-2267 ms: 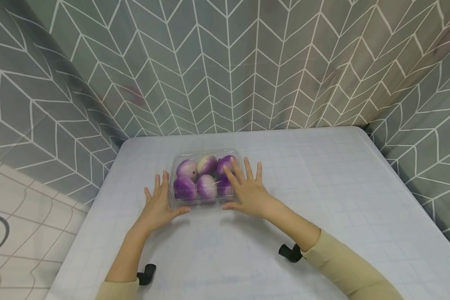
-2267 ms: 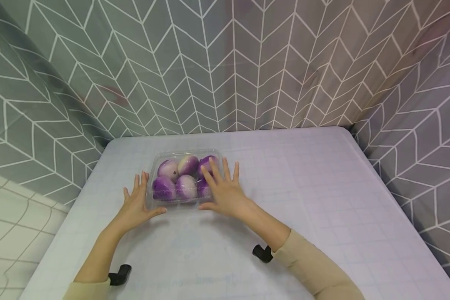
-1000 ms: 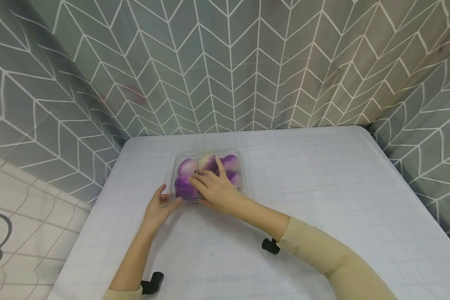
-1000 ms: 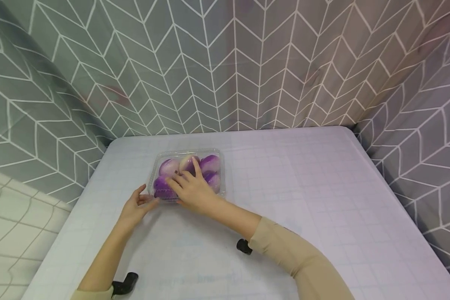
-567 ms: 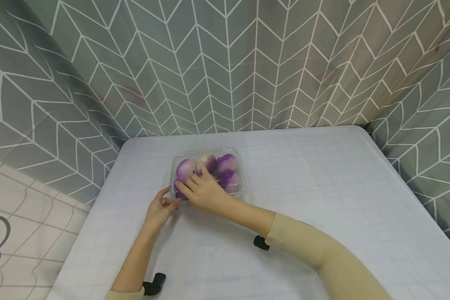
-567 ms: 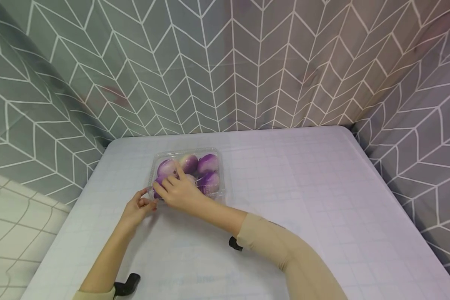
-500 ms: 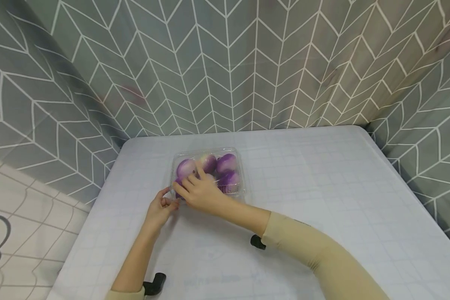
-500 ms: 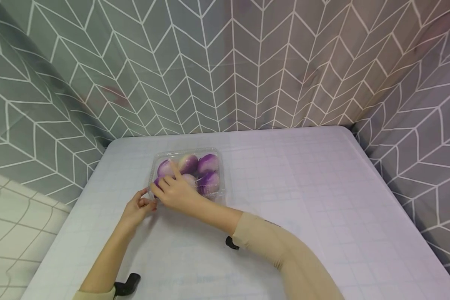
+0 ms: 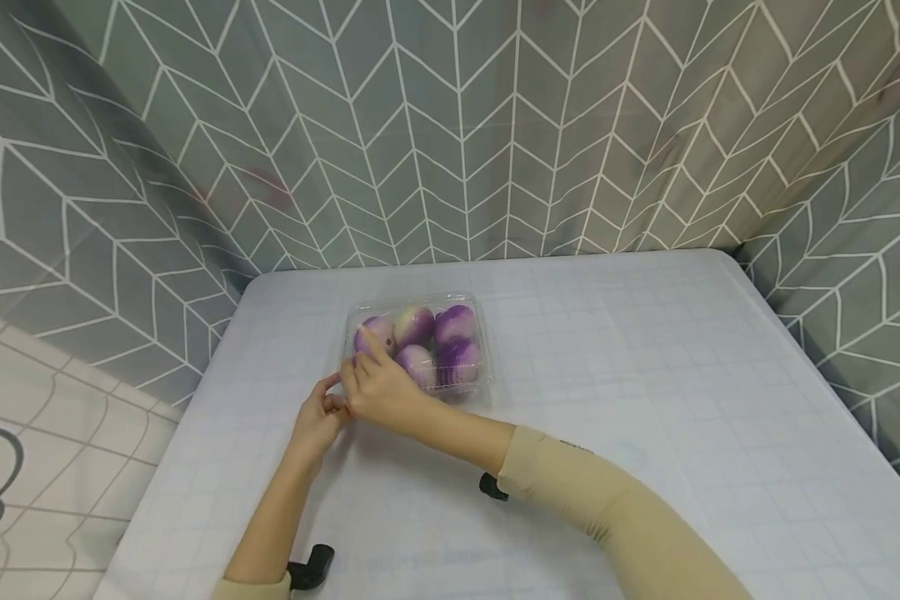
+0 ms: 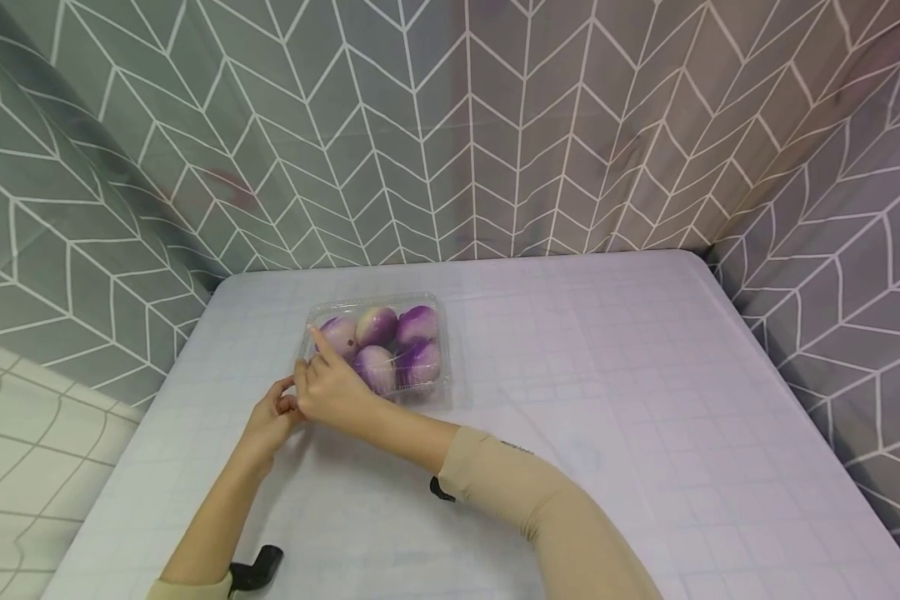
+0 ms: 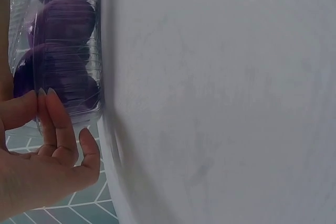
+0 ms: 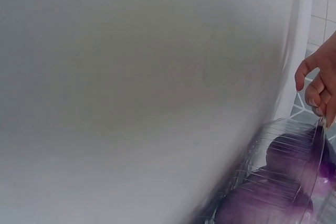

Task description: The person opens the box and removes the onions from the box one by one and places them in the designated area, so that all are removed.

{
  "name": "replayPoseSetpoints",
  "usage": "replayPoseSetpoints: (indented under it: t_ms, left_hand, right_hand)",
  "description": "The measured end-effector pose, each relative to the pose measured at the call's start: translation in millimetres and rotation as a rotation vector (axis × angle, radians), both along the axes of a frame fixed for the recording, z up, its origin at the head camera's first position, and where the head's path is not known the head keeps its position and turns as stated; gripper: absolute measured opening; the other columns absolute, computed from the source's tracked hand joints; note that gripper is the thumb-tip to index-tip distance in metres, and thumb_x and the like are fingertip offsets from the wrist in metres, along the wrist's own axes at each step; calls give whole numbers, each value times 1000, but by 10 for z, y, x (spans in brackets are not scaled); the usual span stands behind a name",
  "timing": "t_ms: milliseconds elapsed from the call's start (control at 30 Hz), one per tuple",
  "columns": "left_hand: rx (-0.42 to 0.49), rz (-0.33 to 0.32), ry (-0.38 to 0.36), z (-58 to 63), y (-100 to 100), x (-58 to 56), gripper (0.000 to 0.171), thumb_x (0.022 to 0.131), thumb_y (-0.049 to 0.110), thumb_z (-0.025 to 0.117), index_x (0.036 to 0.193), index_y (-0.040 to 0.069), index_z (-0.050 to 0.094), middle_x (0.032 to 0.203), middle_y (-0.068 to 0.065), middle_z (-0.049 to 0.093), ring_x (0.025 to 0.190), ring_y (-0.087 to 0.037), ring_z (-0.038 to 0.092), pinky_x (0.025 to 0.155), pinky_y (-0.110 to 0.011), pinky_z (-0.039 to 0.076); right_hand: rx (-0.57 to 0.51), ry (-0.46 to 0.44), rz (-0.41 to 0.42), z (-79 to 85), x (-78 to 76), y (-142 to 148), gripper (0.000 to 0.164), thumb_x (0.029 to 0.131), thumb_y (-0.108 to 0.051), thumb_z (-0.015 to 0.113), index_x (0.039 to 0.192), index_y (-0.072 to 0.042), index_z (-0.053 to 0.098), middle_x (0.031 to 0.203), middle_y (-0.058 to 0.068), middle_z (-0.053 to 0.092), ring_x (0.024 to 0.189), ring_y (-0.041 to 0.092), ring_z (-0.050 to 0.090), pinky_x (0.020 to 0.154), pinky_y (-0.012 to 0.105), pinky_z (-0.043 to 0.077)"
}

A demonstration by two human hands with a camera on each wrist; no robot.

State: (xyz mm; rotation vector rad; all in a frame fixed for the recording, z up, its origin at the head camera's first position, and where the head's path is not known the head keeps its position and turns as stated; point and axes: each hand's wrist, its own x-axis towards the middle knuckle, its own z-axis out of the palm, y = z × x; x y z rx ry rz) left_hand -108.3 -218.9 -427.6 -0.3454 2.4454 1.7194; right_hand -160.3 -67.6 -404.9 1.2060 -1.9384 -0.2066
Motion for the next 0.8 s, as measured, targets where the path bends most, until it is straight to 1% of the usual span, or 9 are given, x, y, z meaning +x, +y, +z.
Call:
replayPoseSetpoints:
  t_ms: [200, 367, 400, 467, 533, 633, 667, 733, 800]
  left_hand:
    - [-12, -6, -1, 12, 5, 5, 66, 89, -4, 53, 149, 0, 26, 79, 2, 53, 78, -16, 52, 77, -27, 43]
    - [-20, 1, 0, -4, 3, 1, 67, 89, -4, 54, 149, 0, 26, 79, 1, 53, 78, -18, 52, 78, -28, 43]
    - [-21, 2, -3, -4, 5, 0, 67, 88, -4, 54, 149, 0, 26, 79, 1, 53, 78, -18, 52, 79, -27, 43]
    - [-25, 5, -5, 0, 6, 0, 67, 88, -4, 54, 149, 0, 26, 79, 2, 54, 79, -18, 53, 79, -27, 43]
    - [-39, 9, 1, 5, 10, -1, 66, 88, -3, 55, 148, -2, 28, 80, 1, 57, 79, -17, 54, 78, -27, 44]
    - [-92, -7, 5, 15, 6, 7, 65, 89, 1, 58, 147, -4, 29, 85, -2, 63, 82, -18, 59, 78, -29, 45]
    - [-117, -16, 8, 18, 2, 10, 65, 90, 4, 59, 147, -4, 28, 88, -5, 66, 84, -19, 61, 79, -30, 46]
    - [-170, -42, 14, 20, -11, 17, 65, 93, 11, 60, 147, -5, 26, 94, -10, 67, 88, -22, 63, 83, -36, 48]
    - [-240, -66, 35, 19, -23, 23, 68, 95, 19, 61, 147, -5, 24, 100, -15, 68, 92, -27, 65, 84, -42, 49]
  right_hand:
    - [-54, -3, 29, -15, -4, 6, 25, 91, -19, 61, 104, 0, 71, 82, 5, 72, 83, 17, 70, 112, 50, 26]
    - [-64, 14, 31, -43, -7, 7, 27, 90, -20, 60, 106, -1, 71, 86, 6, 73, 85, 17, 70, 111, 50, 27]
    - [-64, 13, 30, -49, -6, 10, 29, 90, -22, 61, 107, -1, 71, 87, 6, 73, 85, 17, 70, 111, 50, 28]
    - [-69, -2, 28, -61, -5, 27, 38, 90, -34, 64, 109, -2, 71, 90, 7, 73, 88, 17, 69, 110, 50, 30]
    - [-81, -60, 22, -71, -3, 55, 46, 87, -42, 66, 112, -4, 70, 96, 6, 73, 91, 17, 67, 109, 52, 30]
    - [-114, -219, 16, -79, -4, 127, 55, 84, -51, 67, 118, -7, 67, 108, 3, 71, 99, 18, 62, 109, 57, 27]
    - [-128, -285, 13, -75, -4, 157, 55, 85, -50, 67, 120, -9, 65, 111, 2, 70, 102, 18, 60, 110, 59, 24]
    - [-142, -396, 7, -64, -11, 219, 58, 84, -53, 67, 125, -11, 62, 118, -1, 67, 108, 18, 56, 111, 61, 18]
    - [-144, -467, 6, -58, -17, 281, 64, 83, -56, 67, 130, -12, 59, 124, -2, 65, 114, 18, 54, 110, 62, 16]
